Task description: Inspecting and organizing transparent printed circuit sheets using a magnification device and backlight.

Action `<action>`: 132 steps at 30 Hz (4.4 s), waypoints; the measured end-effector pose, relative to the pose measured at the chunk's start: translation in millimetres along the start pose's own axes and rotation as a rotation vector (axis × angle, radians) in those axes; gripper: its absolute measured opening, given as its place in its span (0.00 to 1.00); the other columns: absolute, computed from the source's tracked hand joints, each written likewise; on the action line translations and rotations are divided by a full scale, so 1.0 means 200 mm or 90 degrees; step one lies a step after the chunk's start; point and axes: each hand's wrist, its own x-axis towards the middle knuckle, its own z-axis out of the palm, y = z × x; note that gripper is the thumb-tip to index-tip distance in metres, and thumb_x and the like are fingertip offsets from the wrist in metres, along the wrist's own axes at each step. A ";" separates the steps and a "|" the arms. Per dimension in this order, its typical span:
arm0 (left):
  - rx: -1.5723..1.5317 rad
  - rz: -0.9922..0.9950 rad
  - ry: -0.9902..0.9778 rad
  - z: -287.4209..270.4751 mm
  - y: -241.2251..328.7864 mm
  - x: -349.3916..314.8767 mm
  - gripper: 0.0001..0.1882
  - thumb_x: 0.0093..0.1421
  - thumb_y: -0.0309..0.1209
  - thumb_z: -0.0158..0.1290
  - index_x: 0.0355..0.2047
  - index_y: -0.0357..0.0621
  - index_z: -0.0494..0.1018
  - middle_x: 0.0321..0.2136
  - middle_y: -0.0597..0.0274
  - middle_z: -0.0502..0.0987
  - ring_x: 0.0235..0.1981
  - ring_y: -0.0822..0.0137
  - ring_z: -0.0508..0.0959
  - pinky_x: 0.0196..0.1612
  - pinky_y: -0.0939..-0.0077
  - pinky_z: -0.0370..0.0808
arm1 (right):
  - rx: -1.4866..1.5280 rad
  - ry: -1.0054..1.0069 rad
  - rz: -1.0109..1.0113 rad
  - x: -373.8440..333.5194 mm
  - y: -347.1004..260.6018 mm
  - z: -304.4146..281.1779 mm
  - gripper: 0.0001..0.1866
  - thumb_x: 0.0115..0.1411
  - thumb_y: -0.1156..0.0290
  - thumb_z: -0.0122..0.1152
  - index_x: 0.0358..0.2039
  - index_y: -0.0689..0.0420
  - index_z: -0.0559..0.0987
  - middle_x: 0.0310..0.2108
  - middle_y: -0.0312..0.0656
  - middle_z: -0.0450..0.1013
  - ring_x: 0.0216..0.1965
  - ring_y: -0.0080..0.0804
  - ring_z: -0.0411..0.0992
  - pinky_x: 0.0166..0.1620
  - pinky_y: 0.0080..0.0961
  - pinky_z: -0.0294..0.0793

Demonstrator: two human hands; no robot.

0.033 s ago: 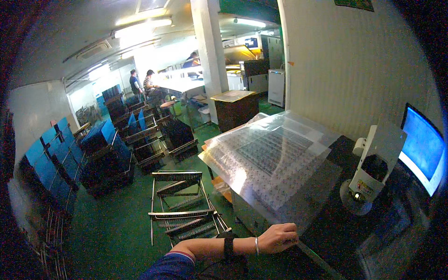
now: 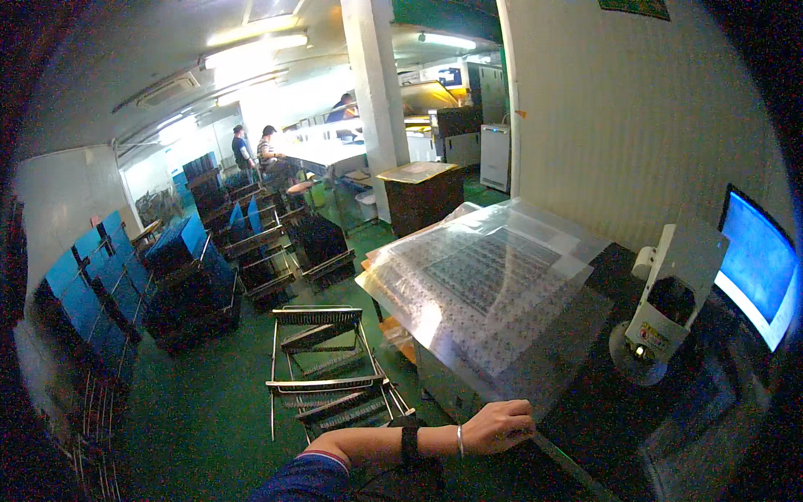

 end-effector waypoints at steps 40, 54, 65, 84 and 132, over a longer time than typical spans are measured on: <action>0.078 0.090 0.004 0.00 -0.02 -0.02 0.08 0.47 0.29 0.53 0.30 0.47 0.70 0.26 0.61 0.66 0.28 0.61 0.70 0.26 0.71 0.69 | -0.032 0.014 -0.040 -0.01 0.02 0.00 0.10 0.54 0.74 0.46 0.35 0.55 0.75 0.36 0.38 0.72 0.38 0.39 0.69 0.42 0.38 0.64; 0.062 0.153 0.009 -0.03 -0.01 -0.02 0.07 0.43 0.23 0.50 0.25 0.41 0.67 0.26 0.59 0.64 0.30 0.60 0.70 0.29 0.71 0.70 | -0.031 0.030 -0.048 -0.01 0.05 0.03 0.10 0.54 0.74 0.46 0.34 0.53 0.76 0.36 0.37 0.73 0.37 0.39 0.69 0.42 0.38 0.64; 0.053 0.174 -0.069 -0.02 -0.01 -0.05 0.14 0.43 0.23 0.48 0.34 0.37 0.67 0.29 0.56 0.64 0.31 0.59 0.69 0.30 0.70 0.69 | -0.036 0.036 -0.057 0.00 0.05 0.05 0.10 0.53 0.74 0.47 0.34 0.53 0.76 0.35 0.37 0.73 0.36 0.39 0.69 0.41 0.38 0.64; 0.073 0.126 -0.053 -0.01 0.01 -0.03 0.10 0.47 0.28 0.48 0.33 0.45 0.68 0.29 0.59 0.65 0.30 0.60 0.69 0.28 0.69 0.69 | -0.045 0.059 -0.066 -0.02 0.02 0.02 0.10 0.52 0.75 0.48 0.33 0.53 0.76 0.35 0.37 0.73 0.35 0.38 0.70 0.40 0.37 0.65; 0.039 -0.010 -0.104 -0.03 0.06 -0.04 0.11 0.48 0.20 0.43 0.35 0.35 0.64 0.34 0.50 0.69 0.36 0.54 0.72 0.39 0.67 0.71 | 0.041 -0.013 0.054 0.00 -0.03 -0.03 0.11 0.56 0.73 0.43 0.35 0.57 0.74 0.38 0.43 0.70 0.42 0.43 0.65 0.47 0.42 0.60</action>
